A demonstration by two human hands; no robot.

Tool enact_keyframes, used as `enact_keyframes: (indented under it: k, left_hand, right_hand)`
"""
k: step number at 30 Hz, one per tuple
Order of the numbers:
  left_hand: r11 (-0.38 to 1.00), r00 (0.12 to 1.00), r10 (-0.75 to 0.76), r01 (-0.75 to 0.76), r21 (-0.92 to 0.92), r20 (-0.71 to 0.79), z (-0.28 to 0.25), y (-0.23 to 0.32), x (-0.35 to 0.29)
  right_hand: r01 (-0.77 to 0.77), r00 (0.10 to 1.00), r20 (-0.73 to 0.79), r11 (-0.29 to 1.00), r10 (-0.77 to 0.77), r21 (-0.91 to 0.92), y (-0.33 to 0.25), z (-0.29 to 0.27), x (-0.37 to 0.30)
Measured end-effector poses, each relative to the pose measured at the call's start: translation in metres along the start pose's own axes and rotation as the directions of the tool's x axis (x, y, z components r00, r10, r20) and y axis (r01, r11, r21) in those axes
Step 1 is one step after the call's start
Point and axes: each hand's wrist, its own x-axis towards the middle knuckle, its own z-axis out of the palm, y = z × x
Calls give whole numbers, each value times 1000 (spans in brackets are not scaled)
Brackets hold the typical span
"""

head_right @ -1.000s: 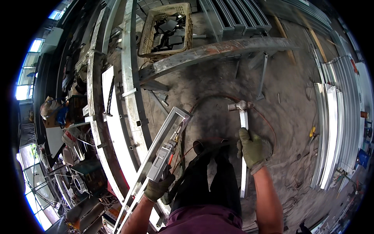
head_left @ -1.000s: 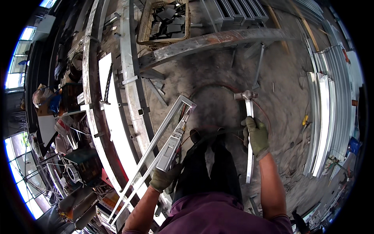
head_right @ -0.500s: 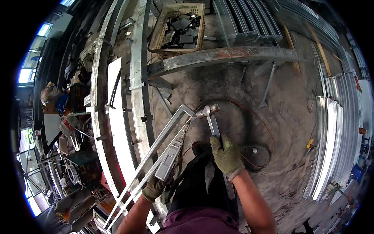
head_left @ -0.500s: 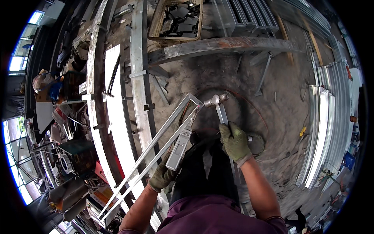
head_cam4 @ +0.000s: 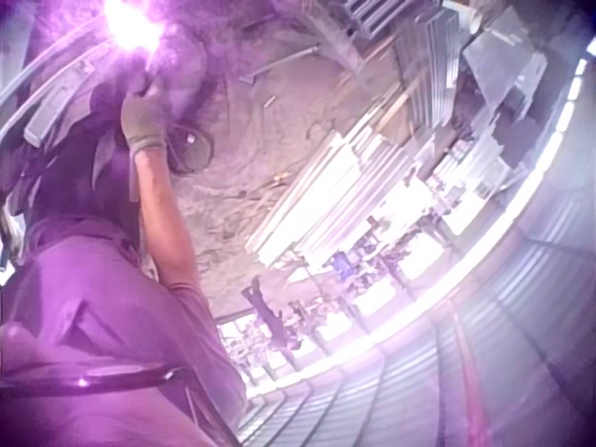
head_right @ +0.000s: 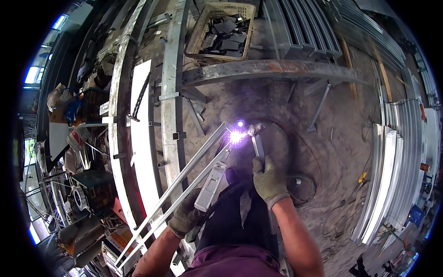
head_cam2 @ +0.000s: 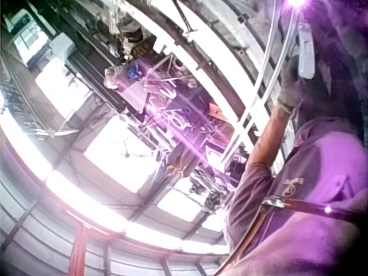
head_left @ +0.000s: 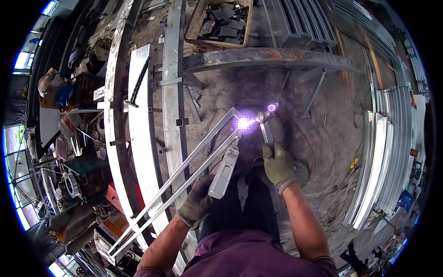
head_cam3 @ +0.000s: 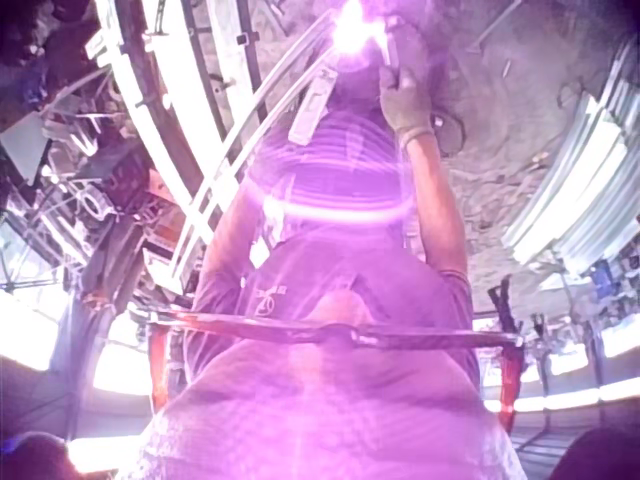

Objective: The person welds rectangular metal frames using a handheld welding torch, producing bright sparks. They repeatedly position and tack weld the frames, then stack the completed units on a nearby pile.

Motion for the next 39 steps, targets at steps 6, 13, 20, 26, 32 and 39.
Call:
enact_keyframes:
  k: [6,13,20,26,32,39]
  left_hand:
    - [997,999,-47,46,-61,-23,10,11,-10]
    - [997,991,33,-42,-63,-127,12,22,-30]
    - [911,920,-83,226,345,-383,-16,10,-1]
    - [804,895,71,210,556,-441,-24,-5,31]
    - [929,894,75,99,357,-441,-25,-30,22]
    - [980,891,10,82,181,-455,-28,-37,11]
  right_hand:
    - [-32,997,66,983,45,-178,-23,-16,1]
    - [-102,993,70,988,94,112,-16,-16,1]
    - [-516,850,342,510,400,688,-12,-29,2]
    - [-428,877,230,468,422,773,5,-43,15]
    - [-452,885,366,716,287,532,-18,-30,4]
    - [-483,865,278,542,419,688,-22,-25,16]
